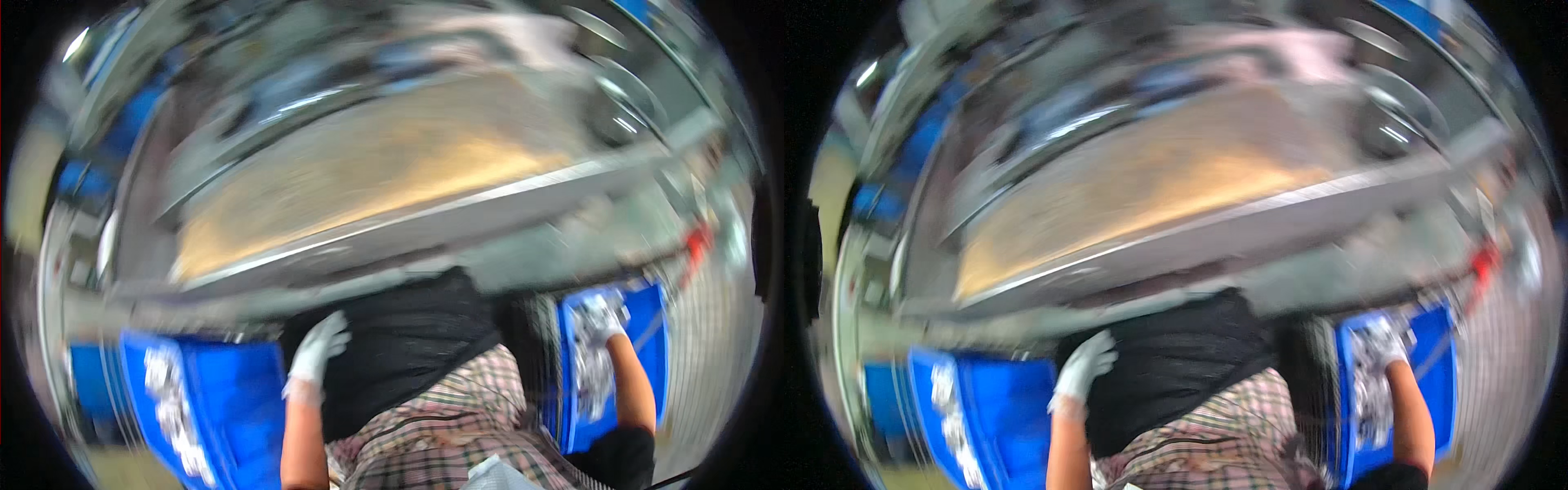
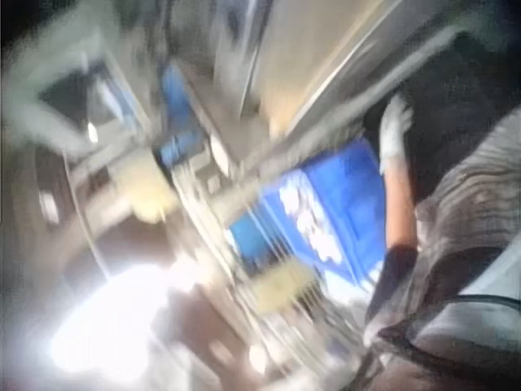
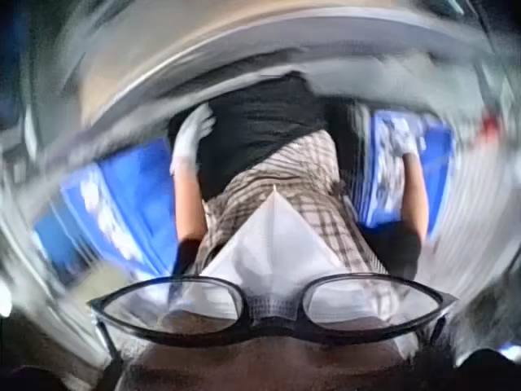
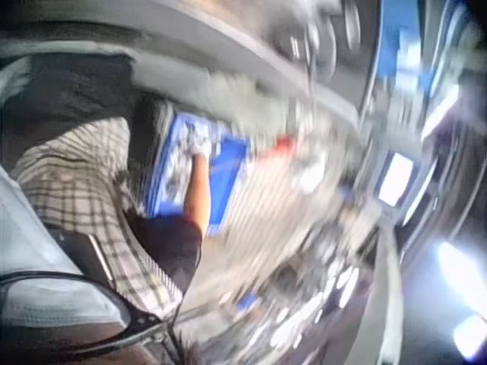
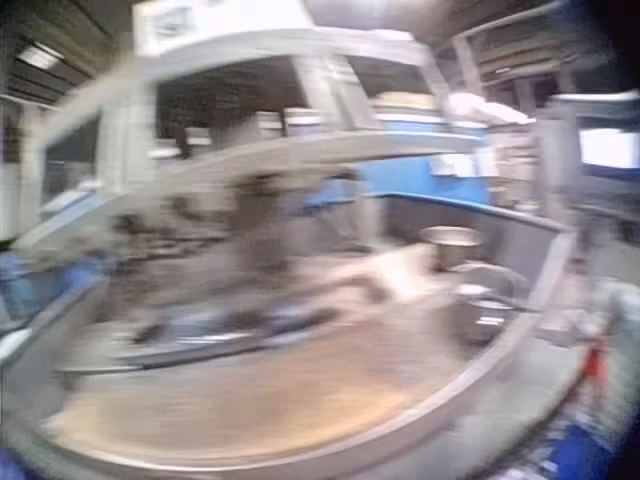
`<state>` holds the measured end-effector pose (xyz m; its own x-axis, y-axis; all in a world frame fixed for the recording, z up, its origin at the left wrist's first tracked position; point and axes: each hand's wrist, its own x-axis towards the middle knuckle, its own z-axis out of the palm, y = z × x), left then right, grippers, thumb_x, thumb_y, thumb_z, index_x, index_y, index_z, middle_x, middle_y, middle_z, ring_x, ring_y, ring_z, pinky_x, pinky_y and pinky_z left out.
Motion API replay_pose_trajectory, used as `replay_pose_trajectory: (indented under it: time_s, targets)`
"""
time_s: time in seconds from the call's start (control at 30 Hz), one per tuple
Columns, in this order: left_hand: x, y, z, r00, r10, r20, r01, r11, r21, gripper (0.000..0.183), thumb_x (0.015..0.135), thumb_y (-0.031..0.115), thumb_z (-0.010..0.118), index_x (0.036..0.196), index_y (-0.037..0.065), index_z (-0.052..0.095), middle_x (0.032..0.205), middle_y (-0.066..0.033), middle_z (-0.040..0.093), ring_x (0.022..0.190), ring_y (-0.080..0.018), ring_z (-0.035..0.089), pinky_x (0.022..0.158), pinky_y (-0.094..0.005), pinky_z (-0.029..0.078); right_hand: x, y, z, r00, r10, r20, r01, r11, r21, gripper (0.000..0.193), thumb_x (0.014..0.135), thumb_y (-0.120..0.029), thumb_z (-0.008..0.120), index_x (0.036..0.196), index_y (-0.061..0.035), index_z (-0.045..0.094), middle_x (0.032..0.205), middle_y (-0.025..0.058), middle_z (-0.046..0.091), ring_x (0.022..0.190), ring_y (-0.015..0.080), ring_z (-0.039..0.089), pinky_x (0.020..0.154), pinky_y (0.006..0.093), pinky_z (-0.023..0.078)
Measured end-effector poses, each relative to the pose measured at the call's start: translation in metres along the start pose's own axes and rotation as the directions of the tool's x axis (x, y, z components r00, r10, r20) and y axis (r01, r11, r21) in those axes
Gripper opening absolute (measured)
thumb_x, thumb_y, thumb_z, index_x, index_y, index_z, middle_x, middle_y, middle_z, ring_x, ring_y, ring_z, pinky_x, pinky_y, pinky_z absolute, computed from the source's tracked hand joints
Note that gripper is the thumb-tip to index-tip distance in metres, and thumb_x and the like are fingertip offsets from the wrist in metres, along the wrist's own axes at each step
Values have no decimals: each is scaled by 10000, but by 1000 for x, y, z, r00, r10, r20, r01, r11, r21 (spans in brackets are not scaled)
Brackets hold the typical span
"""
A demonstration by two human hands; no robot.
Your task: The recorder uses an air nozzle to clean small metal components and inspects them before placing them into bins.
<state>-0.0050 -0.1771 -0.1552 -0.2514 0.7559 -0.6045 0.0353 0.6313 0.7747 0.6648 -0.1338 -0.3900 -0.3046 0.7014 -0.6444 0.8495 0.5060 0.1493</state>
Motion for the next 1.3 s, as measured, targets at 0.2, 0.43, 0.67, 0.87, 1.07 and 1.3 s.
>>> replay_pose_trajectory:
  time_s: [0.2,0.43,0.67,0.87,1.07,1.3]
  targets:
    - [-25,-1,-26,870,448,205,-490,832,261,585,955,392,499,1380,-4,429,1363,-165,511,1245,-274,496,1053,-347,372,6,-70,-233,953,-287,-95,301,875,379,397,824,-451,574,964,-110,722,989,186,667,947,359,644,842,404,505]
    - [-205,69,-80,840,542,-12,-475,746,468,461,953,285,527,1306,-11,510,1286,-185,564,1202,-291,530,1020,-351,408,-62,-187,-487,565,-304,-767,775,516,366,310,974,-160,471,1175,21,623,1084,131,671,957,206,629,834,305,491]
    - [-277,47,-187,801,278,-530,145,770,622,494,919,328,552,1317,36,519,1286,-199,559,1185,-320,542,1008,-360,414,37,-216,-554,593,90,-800,714,400,574,343,1006,-246,447,1227,-41,613,726,-25,507,532,44,349,494,223,303]
    - [-266,-76,-336,718,-109,-688,526,732,433,576,880,446,579,1340,104,519,1317,-158,556,1208,-289,538,1014,-359,415,78,-227,-551,423,8,-906,742,571,351,328,984,-199,447,1186,-1,613,1027,32,655,552,61,312,507,227,292]
    - [-210,-110,-407,596,-52,-802,624,659,421,644,846,494,588,1354,109,501,1331,-175,540,1228,-320,518,1041,-392,386,38,-237,-568,684,-36,-729,626,542,561,319,980,-172,454,1161,38,612,1103,96,658,823,177,604,740,274,460]
    - [-130,-123,-437,714,-13,-700,574,584,574,723,800,394,648,1445,253,356,1278,-182,573,1170,-340,558,986,-408,440,68,-201,-545,596,-31,-802,693,525,494,342,991,-222,434,1175,11,604,1029,30,628,568,50,349,528,222,306]
